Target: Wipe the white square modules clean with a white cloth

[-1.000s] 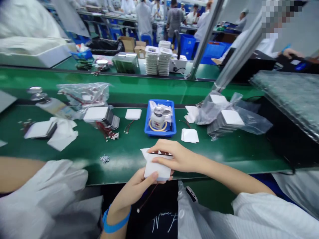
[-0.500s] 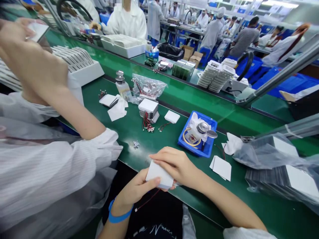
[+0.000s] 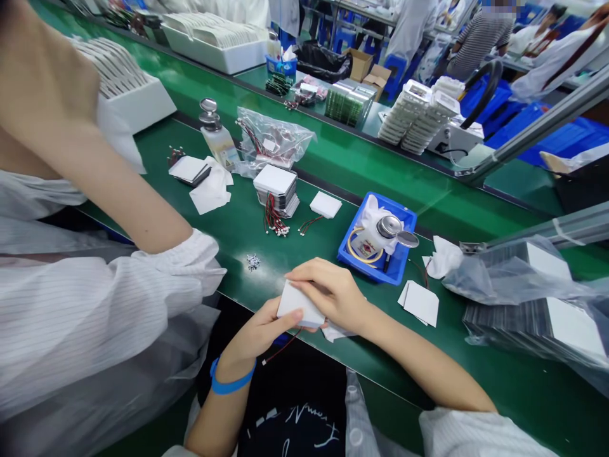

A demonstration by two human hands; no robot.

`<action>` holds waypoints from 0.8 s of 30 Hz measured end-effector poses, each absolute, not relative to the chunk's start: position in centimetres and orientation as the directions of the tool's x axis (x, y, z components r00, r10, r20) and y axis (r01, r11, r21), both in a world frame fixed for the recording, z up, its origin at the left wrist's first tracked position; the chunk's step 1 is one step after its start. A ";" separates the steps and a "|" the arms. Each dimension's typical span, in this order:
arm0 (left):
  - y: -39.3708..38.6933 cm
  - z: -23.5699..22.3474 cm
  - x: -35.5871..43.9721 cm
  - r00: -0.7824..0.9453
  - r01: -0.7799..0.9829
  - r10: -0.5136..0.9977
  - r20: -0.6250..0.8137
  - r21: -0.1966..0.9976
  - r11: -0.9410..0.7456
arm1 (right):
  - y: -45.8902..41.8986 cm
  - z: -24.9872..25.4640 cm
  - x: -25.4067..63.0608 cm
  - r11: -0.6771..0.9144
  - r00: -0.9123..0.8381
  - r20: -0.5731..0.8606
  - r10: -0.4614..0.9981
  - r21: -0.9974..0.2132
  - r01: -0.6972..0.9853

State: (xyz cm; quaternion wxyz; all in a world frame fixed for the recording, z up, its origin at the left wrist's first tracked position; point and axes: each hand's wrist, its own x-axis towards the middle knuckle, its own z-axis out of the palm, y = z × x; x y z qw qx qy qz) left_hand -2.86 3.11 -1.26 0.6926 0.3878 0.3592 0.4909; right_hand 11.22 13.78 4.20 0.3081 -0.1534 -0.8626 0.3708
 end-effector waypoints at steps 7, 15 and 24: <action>3.3 -1.0 -2.7 0.254 -0.440 0.965 -0.070 0.880 0.180 | 13.9 3.6 11.2 0.732 -0.740 0.499 0.451 -0.681 -0.013; 3.1 -1.0 -2.7 0.234 -0.400 0.971 -0.054 0.904 0.147 | 14.0 3.6 11.3 0.844 -0.744 0.582 0.328 -0.534 -0.046; 2.9 -1.1 -2.6 0.206 -0.339 0.975 -0.082 0.929 0.150 | 13.8 3.4 11.4 0.870 -0.735 0.603 0.308 -0.492 -0.040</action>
